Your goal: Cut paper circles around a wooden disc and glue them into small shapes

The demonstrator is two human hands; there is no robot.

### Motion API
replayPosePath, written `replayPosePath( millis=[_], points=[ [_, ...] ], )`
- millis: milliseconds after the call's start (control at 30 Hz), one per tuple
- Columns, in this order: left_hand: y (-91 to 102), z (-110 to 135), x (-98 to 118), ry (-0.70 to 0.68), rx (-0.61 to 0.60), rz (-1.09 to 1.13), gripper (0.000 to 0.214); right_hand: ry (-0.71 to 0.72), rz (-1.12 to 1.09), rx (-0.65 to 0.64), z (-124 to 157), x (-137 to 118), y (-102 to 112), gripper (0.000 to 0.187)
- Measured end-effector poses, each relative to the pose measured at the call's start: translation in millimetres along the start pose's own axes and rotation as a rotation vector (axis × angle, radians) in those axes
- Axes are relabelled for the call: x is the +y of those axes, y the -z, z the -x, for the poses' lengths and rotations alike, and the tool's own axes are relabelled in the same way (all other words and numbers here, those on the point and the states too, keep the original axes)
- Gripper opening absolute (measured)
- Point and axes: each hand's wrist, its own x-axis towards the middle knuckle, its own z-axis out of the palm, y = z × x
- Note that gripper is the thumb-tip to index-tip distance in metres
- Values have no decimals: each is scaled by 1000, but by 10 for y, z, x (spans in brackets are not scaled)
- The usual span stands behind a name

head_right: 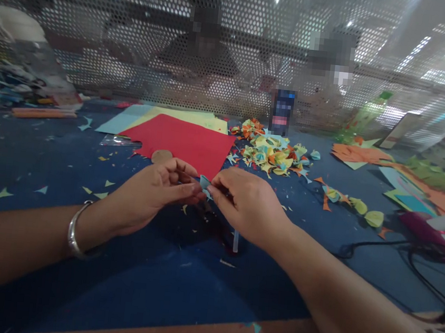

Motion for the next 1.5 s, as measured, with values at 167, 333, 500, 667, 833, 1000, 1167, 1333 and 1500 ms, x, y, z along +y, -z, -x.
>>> replayPosePath(
  millis=[167, 333, 500, 667, 833, 1000, 1167, 1333, 1500],
  points=[
    [16, 31, -21, -54, -16, 10, 35, 56, 50, 6, 18, -17, -38, 14],
    [16, 52, 7, -73, 38, 14, 34, 74, 99, -14, 19, -34, -72, 13],
    [25, 41, 7, -83, 67, 5, 34, 108, 121, -22, 10, -67, -100, 15],
    [23, 51, -1, -77, 66, 21, 35, 114, 131, -33, 5, -96, -104, 17],
    [-4, 56, 34, -25, 51, 92, 38, 110, 124, -51, 17, -95, -104, 14],
    [0, 51, 51, 5, 21, 108, 36, 124, 115, -33, 18, -88, -112, 16],
    [17, 52, 81, 43, 40, 102, 34, 115, 75, -21, 14, -81, -117, 15],
    [40, 39, 94, 61, 41, 106, 31, 85, 43, -19, 12, -83, -108, 17],
    [62, 25, 85, 63, 27, 113, 25, 58, 26, -27, 10, -81, -104, 18]
  ],
)
